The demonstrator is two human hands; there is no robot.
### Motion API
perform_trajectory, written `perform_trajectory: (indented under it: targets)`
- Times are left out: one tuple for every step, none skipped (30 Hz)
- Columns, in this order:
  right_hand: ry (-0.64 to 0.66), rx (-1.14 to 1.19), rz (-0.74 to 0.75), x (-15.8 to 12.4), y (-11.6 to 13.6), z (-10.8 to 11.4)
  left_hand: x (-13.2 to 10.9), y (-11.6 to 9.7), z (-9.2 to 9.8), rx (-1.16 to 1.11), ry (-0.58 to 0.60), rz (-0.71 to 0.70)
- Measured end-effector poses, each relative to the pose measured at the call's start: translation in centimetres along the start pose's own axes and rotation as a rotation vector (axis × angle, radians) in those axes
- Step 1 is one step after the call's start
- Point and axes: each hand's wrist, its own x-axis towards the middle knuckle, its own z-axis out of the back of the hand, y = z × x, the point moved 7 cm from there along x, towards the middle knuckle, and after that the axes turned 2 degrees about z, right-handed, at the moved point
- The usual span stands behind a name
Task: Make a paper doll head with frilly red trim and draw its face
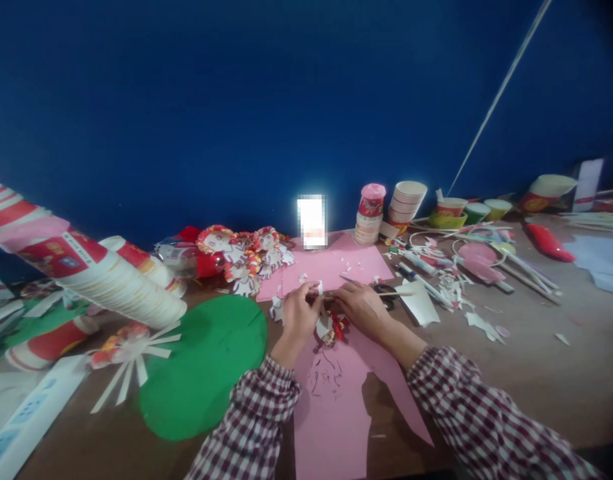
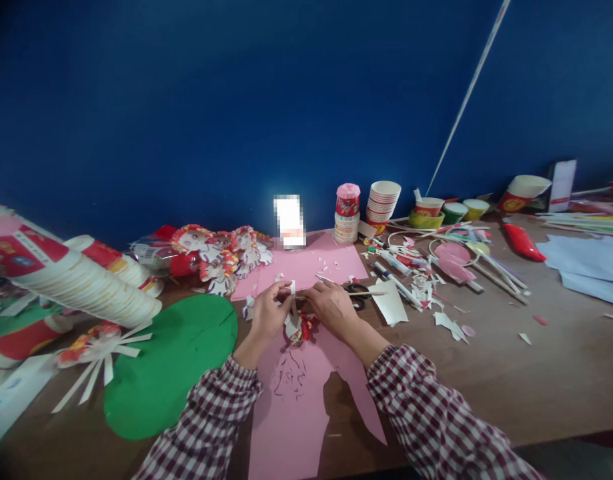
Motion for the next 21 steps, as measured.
perform_trajectory:
  targets:
    - [-0.003, 0.009, 0.012, 0.0, 0.1, 0.1, 0.0, 0.2, 0.1, -0.034, -0.008, 0.014]
    - [-0.006, 0.02, 0.025, 0.0, 0.2, 0.3, 0.0, 0.3, 0.2, -0.064, -0.017, 0.026]
    - [-0.012, 0.033, 0.033, 0.0, 0.3, 0.5, 0.0, 0.4, 0.3, -0.091, -0.033, 0.036]
    - [-0.022, 0.05, 0.034, 0.0, 0.4, 0.7, 0.0, 0.4, 0.6, -0.12, -0.057, 0.044]
    - [-0.036, 0.069, 0.028, 0.0, 0.3, 0.9, 0.0, 0.4, 0.9, -0.155, -0.083, 0.055]
    - [-0.055, 0.088, 0.015, 0.0, 0.2, 1.1, 0.0, 0.5, 1.3, -0.197, -0.109, 0.071]
    - [-0.079, 0.105, -0.001, 0.0, 0.1, 1.3, 0.1, 0.6, 1.5, -0.246, -0.133, 0.095]
    - [-0.106, 0.122, -0.019, 0.0, -0.1, 1.5, 0.2, 0.8, 1.7, -0.301, -0.15, 0.125]
    - [-0.135, 0.138, -0.034, -0.1, -0.3, 1.7, 0.2, 1.1, 1.7, -0.361, -0.161, 0.16]
    - [-0.163, 0.153, -0.047, -0.1, -0.4, 1.8, 0.3, 1.4, 1.7, -0.424, -0.171, 0.196]
    - [-0.189, 0.166, -0.057, -0.2, -0.6, 2.0, 0.4, 1.7, 1.6, -0.482, -0.18, 0.228]
    - [-0.21, 0.179, -0.065, -0.2, -0.7, 2.1, 0.4, 2.0, 1.5, -0.526, -0.191, 0.254]
    - [-0.224, 0.191, -0.069, -0.3, -0.7, 2.1, 0.4, 2.2, 1.3, -0.55, -0.198, 0.271]
    - [-0.232, 0.204, -0.066, -0.3, -0.7, 2.2, 0.4, 2.3, 1.3, -0.546, -0.201, 0.277]
    - [-0.234, 0.214, -0.062, -0.3, -0.7, 2.2, 0.3, 2.2, 1.2, -0.514, -0.198, 0.27]
    - [-0.231, 0.223, -0.056, -0.3, -0.6, 2.3, 0.3, 2.0, 1.2, -0.457, -0.186, 0.25]
    - [-0.226, 0.23, -0.052, -0.3, -0.5, 2.3, 0.2, 1.6, 1.2, -0.384, -0.169, 0.222]
    - [-0.221, 0.233, -0.049, -0.3, -0.4, 2.3, 0.1, 1.2, 1.3, -0.303, -0.153, 0.188]
    - [-0.215, 0.234, -0.047, -0.3, -0.3, 2.3, 0.0, 0.8, 1.4, -0.22, -0.141, 0.151]
    - [-0.211, 0.234, -0.044, -0.3, -0.2, 2.3, -0.1, 0.3, 1.6, -0.137, -0.139, 0.111]
    - [-0.21, 0.234, -0.039, -0.3, -0.1, 2.3, -0.2, -0.1, 1.8, -0.06, -0.147, 0.069]
